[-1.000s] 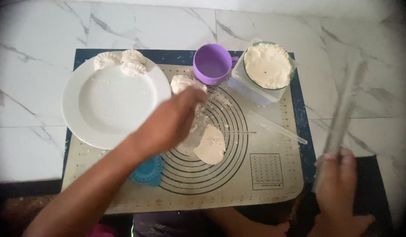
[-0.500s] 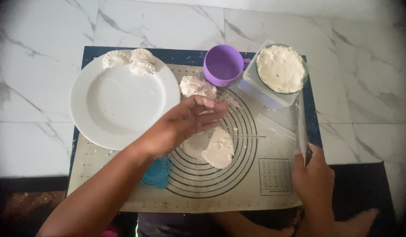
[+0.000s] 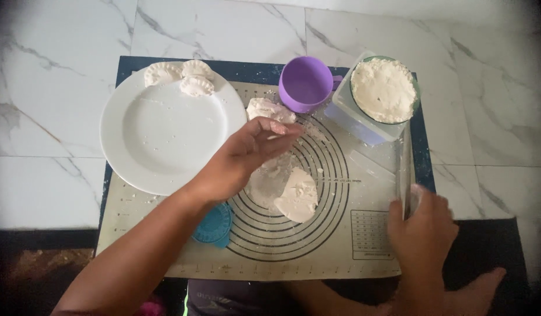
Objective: Manually tearing dough, rolling it into balls, and using a rolling pin and mold on a silicone mat.
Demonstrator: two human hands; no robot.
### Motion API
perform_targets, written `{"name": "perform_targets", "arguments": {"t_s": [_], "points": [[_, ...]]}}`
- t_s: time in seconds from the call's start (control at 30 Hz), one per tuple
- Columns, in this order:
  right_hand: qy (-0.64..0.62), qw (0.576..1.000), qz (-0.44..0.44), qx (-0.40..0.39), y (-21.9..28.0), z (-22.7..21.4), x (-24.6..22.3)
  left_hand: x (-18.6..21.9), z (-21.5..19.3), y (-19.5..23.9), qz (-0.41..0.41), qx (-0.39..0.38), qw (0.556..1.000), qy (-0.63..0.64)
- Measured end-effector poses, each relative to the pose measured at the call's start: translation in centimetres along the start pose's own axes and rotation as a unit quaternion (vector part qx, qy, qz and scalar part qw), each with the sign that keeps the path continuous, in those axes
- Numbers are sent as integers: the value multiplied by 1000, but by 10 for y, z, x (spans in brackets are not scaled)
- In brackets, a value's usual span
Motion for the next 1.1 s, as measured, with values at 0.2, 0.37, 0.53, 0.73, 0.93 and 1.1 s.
{"name": "perform_targets", "arguments": {"t_s": [0.2,0.37,0.53,0.73,0.93,1.1], "points": [[-217,964,-156,-19,-6,-12,-99,12,-22,3,56,52,994,-78],[-279,912,-274,-124,-24,-12,-220,23,-32,4,101,129,978,-127],[-195,903,-347,-164,-43,50,-260,17,-28,6,114,119,979,-117],[-396,858,-251,-211,-65,58,-248,17,-31,10,121,128,982,-69],[-452,854,-178,-189,-59,23,-202,16,-39,12,131,177,974,-55],[-254,904,-279,-202,-9,38,-185,10,-34,10,118,175,975,-69]]}}
Point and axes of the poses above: each hand's wrist, its own y-axis away from the middle knuckle, its own z-axis out of the palm, x = y × z, the point moved 10 cm from there along -y, towards the middle knuckle, and after that the axes turned 13 degrees about -y, right-handed, at the moved point
